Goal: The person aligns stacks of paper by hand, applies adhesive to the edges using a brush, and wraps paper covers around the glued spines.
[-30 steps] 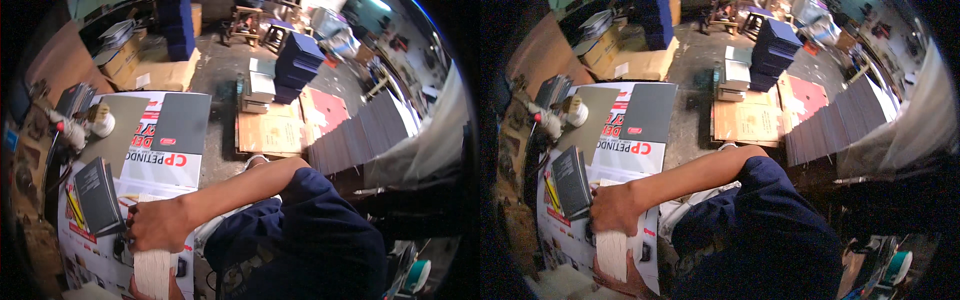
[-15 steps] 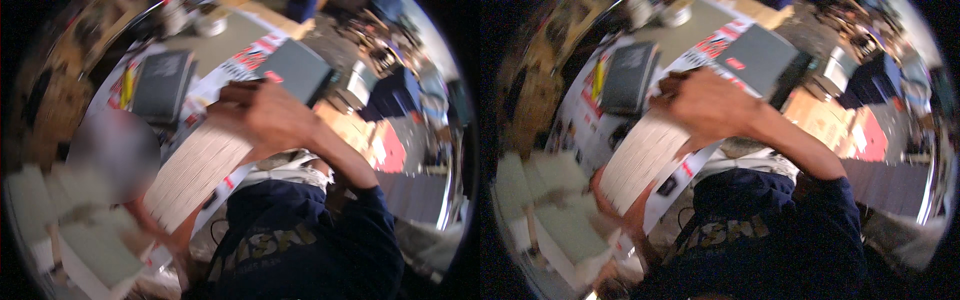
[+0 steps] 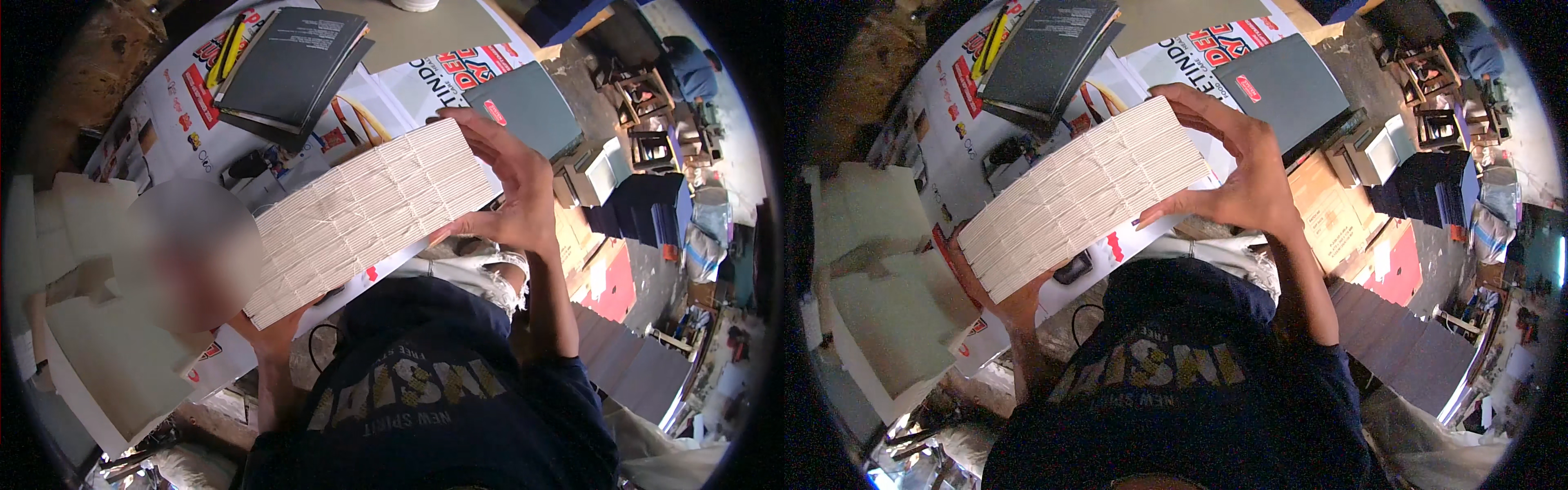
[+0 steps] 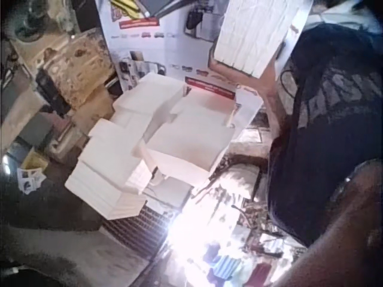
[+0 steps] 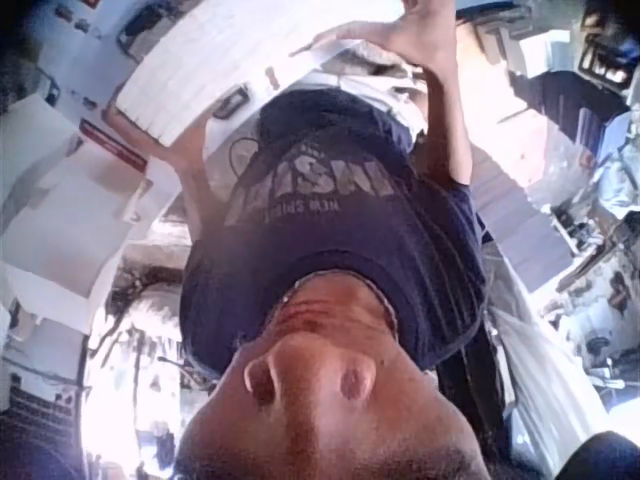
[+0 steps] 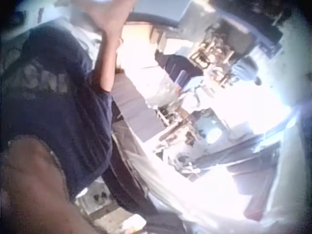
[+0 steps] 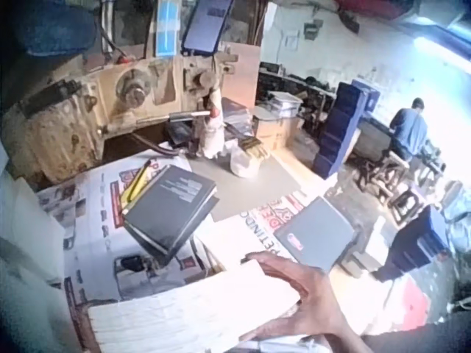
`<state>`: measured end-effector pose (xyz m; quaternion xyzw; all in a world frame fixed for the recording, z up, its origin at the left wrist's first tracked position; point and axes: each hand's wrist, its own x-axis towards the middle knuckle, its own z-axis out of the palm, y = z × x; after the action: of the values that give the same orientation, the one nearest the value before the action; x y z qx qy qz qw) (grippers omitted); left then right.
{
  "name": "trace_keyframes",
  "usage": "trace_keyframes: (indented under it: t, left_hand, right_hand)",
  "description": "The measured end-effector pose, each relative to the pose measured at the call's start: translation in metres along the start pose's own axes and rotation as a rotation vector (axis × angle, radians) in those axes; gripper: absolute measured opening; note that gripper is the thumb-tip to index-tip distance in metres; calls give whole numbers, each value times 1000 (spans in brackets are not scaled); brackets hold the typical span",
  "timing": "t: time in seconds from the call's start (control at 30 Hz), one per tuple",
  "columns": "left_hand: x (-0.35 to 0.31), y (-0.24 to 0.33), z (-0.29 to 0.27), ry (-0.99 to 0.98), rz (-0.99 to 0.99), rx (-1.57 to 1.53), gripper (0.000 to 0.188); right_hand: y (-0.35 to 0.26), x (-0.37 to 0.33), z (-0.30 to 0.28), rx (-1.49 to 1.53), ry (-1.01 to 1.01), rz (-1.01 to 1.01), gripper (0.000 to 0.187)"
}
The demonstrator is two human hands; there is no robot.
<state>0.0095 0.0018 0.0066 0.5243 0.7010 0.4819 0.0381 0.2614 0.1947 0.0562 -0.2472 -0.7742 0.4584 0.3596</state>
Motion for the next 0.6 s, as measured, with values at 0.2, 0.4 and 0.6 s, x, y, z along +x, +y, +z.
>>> trace_keyframes:
  t: [0.2, 0.4, 0.6]
  left_hand:
    - [1, 0, -1, 65, 33, -72, 90]
    - [5, 1, 1, 78, 43, -174, 90]
    - [6, 1, 2, 92, 77, -221, 92]
  right_hand:
    - [-26, -31, 18, -711, 304, -377, 76]
    - [-74, 4, 27, -514, 105, -271, 26]
    - [-92, 39, 86, -332, -92, -281, 25]
